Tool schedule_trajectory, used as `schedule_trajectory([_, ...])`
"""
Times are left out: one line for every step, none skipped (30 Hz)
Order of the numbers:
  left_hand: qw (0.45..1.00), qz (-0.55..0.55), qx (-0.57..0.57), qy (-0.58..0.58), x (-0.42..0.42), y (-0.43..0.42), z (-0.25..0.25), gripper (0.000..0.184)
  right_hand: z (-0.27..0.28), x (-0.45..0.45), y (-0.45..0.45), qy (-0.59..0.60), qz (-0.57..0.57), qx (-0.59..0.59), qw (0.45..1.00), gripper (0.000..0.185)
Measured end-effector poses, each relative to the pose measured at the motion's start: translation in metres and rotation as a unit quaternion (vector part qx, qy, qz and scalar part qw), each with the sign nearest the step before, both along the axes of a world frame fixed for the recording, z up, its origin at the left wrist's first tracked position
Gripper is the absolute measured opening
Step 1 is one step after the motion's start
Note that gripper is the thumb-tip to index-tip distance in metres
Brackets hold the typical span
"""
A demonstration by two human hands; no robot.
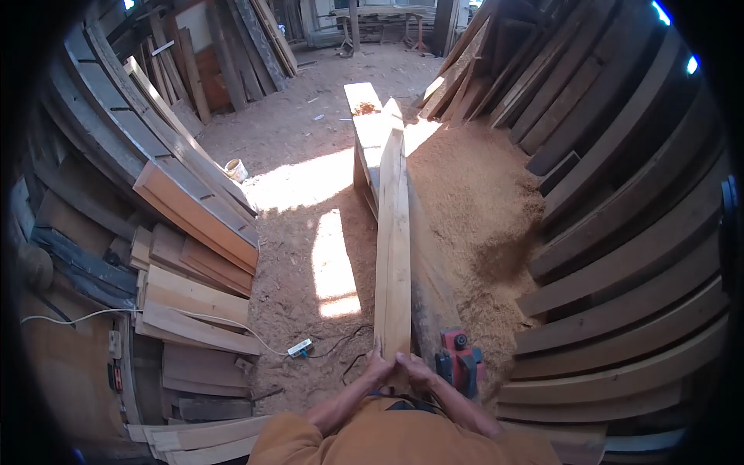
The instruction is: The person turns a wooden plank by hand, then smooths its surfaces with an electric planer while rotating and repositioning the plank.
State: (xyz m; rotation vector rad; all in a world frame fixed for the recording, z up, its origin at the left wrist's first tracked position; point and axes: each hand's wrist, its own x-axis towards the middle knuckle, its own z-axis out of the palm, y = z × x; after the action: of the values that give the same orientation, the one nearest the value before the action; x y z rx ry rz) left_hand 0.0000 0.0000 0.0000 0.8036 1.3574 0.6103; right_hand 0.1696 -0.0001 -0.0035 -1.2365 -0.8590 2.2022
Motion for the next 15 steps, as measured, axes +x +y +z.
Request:
schedule_trajectory([0.991,-0.035,-0.032,0.122,0.009,0.002,0.034,0.118,0.012,0.004,-0.001,-0.024,-0.003,-0.013,1.0,0.076])
schedule_trajectory([0.966,-0.07,-0.064,0.241,0.015,-0.002,0.047,0.122,0.015,0.008,-0.007,-0.05,-0.006,-0.027,0.998,0.07])
schedule_trajectory([0.951,-0.103,-0.051,0.287,-0.004,-0.016,0.04,0.121,0.003,-0.013,-0.023,-0.078,-0.004,-0.027,0.997,0.069])
schedule_trajectory([0.938,-0.133,-0.027,0.32,-0.009,-0.024,0.028,0.121,-0.02,-0.016,-0.028,-0.119,0.0,-0.016,0.993,0.068])
schedule_trajectory([0.923,-0.16,0.009,0.349,-0.008,-0.016,0.015,0.121,-0.055,-0.011,-0.014,-0.164,0.002,0.007,0.986,0.067])
schedule_trajectory([0.922,-0.184,0.036,0.338,-0.003,-0.018,0.01,0.12,-0.104,0.004,-0.012,-0.171,-0.007,-0.007,0.985,0.067])
schedule_trajectory([0.919,-0.211,0.057,0.327,-0.002,-0.014,0.012,0.119,-0.091,0.011,-0.025,-0.158,-0.017,-0.029,0.987,0.065])
schedule_trajectory([0.914,-0.238,0.081,0.318,-0.003,-0.009,0.012,0.118,-0.062,0.014,-0.014,-0.142,-0.029,-0.049,0.988,0.063])
schedule_trajectory([0.917,-0.228,0.116,0.305,-0.007,-0.015,0.003,0.117,-0.04,0.013,-0.008,-0.125,-0.042,-0.071,0.989,0.061])
schedule_trajectory([0.919,-0.216,0.154,0.293,-0.011,-0.017,-0.009,0.116,-0.043,0.017,-0.008,-0.074,-0.065,-0.114,0.989,0.057])
schedule_trajectory([0.919,-0.201,0.195,0.278,-0.012,-0.015,-0.016,0.116,-0.046,0.018,-0.012,-0.049,-0.088,-0.106,0.989,0.056])
schedule_trajectory([0.916,-0.2,0.195,0.287,-0.013,-0.011,-0.013,0.115,-0.049,0.016,-0.012,-0.025,-0.105,-0.119,0.987,0.057])
schedule_trajectory([0.915,-0.198,0.192,0.295,-0.013,-0.01,-0.006,0.113,-0.048,0.014,-0.015,-0.002,-0.122,-0.135,0.983,0.058])
schedule_trajectory([0.912,-0.197,0.19,0.304,-0.013,-0.007,0.0,0.112,-0.047,0.014,-0.015,-0.025,-0.114,-0.124,0.985,0.058])
schedule_trajectory([0.905,-0.196,0.203,0.318,-0.014,-0.003,-0.002,0.113,-0.045,0.013,-0.015,-0.047,-0.106,-0.11,0.987,0.058])
